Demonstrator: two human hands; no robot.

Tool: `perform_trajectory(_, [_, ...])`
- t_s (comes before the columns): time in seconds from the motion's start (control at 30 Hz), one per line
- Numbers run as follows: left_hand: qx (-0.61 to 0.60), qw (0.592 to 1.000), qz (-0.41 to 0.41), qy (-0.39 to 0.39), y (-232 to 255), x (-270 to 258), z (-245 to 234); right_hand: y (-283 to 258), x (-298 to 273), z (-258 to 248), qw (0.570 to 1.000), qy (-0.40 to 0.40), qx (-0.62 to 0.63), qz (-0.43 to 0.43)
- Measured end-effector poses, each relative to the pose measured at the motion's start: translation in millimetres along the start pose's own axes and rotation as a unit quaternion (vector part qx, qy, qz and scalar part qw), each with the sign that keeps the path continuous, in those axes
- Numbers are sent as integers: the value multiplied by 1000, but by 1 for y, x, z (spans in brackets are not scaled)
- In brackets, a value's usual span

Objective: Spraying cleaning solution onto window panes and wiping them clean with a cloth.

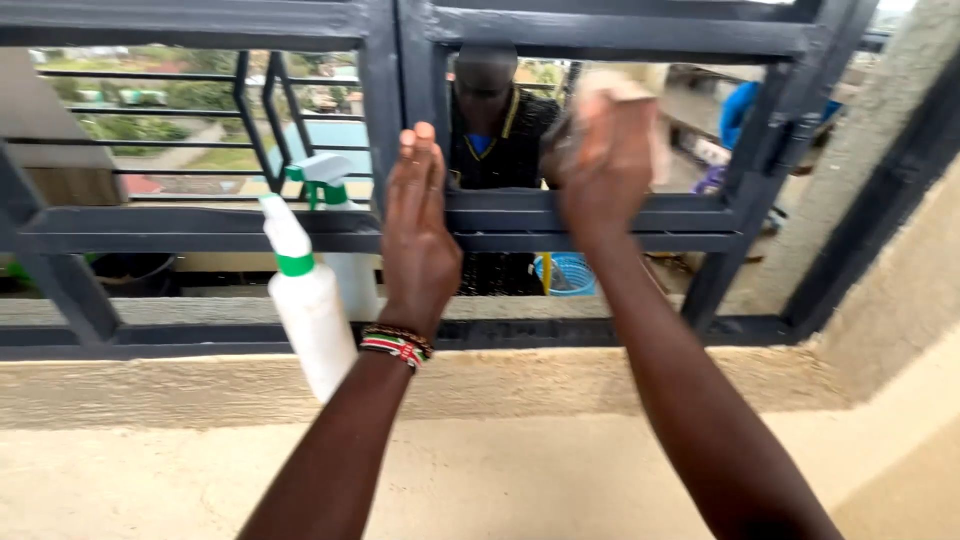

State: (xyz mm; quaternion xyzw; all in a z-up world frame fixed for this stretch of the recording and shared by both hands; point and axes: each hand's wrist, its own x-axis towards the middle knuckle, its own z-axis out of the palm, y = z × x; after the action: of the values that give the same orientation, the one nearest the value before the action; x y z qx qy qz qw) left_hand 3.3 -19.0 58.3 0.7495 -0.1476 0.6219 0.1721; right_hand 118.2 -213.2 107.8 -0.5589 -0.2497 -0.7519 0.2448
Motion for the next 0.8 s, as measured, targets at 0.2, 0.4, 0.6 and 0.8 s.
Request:
perform_trajectory(0.2, [-13, 1000, 0, -27, -9, 2, -7, -110, 38, 48, 993, -46, 104, 44])
perform_trajectory(0.4, [-16, 1000, 1, -2, -2, 0, -5, -95, -2, 14, 977, -176, 118, -15])
perform_trajectory(0.6, [-7, 1000, 3, -8, -6, -1, -3, -111, -25, -33, 981, -174, 13, -89])
perform_trajectory(0.8, [7, 1000, 9, -21, -10, -1, -2, -86, -40, -22, 965, -240, 43, -92])
